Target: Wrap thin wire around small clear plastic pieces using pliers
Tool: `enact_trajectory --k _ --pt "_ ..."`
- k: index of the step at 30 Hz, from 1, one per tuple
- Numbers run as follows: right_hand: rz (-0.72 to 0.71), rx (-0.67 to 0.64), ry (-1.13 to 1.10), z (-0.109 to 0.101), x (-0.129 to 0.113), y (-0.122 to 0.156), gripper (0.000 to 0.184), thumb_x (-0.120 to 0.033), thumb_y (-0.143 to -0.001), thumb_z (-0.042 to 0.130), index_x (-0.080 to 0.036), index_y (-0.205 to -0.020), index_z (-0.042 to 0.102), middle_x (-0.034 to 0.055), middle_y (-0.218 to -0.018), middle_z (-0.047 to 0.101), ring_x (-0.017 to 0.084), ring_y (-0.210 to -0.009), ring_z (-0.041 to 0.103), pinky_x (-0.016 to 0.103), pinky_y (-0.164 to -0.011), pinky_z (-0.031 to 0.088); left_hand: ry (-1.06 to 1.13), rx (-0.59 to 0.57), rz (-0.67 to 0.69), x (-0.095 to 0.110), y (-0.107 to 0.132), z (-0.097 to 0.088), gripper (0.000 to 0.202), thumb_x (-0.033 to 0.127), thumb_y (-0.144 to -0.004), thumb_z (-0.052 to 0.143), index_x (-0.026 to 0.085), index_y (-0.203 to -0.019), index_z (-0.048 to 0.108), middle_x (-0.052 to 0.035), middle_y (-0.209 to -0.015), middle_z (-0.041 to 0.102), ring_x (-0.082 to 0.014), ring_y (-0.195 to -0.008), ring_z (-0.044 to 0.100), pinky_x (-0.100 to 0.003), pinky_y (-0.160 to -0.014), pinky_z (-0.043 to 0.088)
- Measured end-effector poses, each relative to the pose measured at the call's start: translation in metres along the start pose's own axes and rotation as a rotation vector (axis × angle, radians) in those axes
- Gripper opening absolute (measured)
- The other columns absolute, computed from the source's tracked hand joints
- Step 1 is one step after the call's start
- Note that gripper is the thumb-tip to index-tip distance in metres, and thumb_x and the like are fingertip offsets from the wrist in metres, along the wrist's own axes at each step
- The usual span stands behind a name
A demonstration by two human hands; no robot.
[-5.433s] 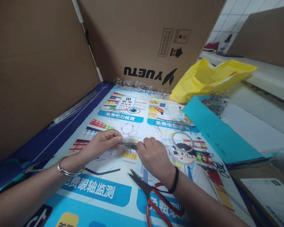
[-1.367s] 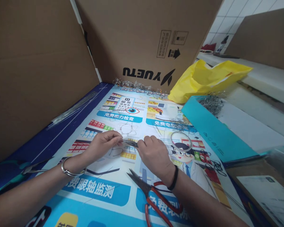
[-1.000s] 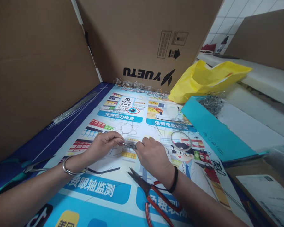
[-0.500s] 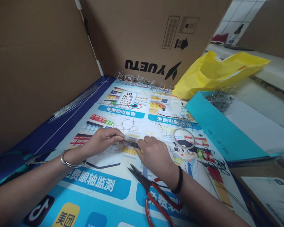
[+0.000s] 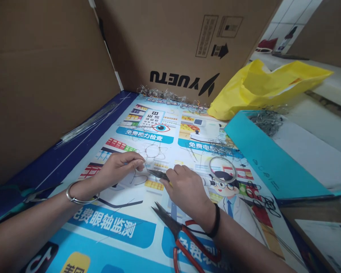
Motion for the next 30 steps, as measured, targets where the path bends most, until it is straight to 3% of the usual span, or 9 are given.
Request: enact_trajectory --k 7,19,30 --pt "-0.037 0.112 -0.044 -0.012 -0.002 0.003 0.022 -0.035 -0.086 0.049 -0.018 -0.076 0.057 0.0051 -0.074 0.056 0.018 -0.075 0.049 0.027 -0.065 0.03 -0.008 0.011 -0.069 -0.005 0.001 0.002 0.026 0.028 -0.087 0.045 0.016 -0.068 0.058 0.0012 -0.061 0.063 -0.0086 -0.056 0.059 -0.019 -0.056 0.044" --pt "-0.092 0.052 -0.004 -0.007 -0.019 0.004 0.016 -0.032 -0.083 0.051 -0.019 -0.076 0.056 0.0049 -0.073 0.054 0.019 -0.073 0.045 0.029 -0.063 0.028 -0.151 0.031 -0.034 0.001 0.002 0.008 0.024 0.026 -0.087 0.044 0.017 -0.068 0.056 0.0016 -0.057 0.061 -0.0093 -0.053 0.055 -0.019 -0.052 0.042" --pt "-0.062 0.039 -0.011 -0.006 -0.018 0.006 0.015 -0.031 -0.083 0.052 -0.019 -0.076 0.057 0.0051 -0.074 0.055 0.019 -0.075 0.046 0.029 -0.064 0.029 -0.018 0.037 -0.091 -0.002 0.003 0.012 0.021 0.027 -0.088 0.044 0.018 -0.073 0.055 0.0046 -0.055 0.06 -0.0077 -0.052 0.056 -0.019 -0.057 0.044"
Point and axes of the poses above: each hand's wrist, its own y-axis away from the middle knuckle, its own z-axis out of the palm, x = y × z, the point moved 7 cm from there along -y, towards the middle knuckle
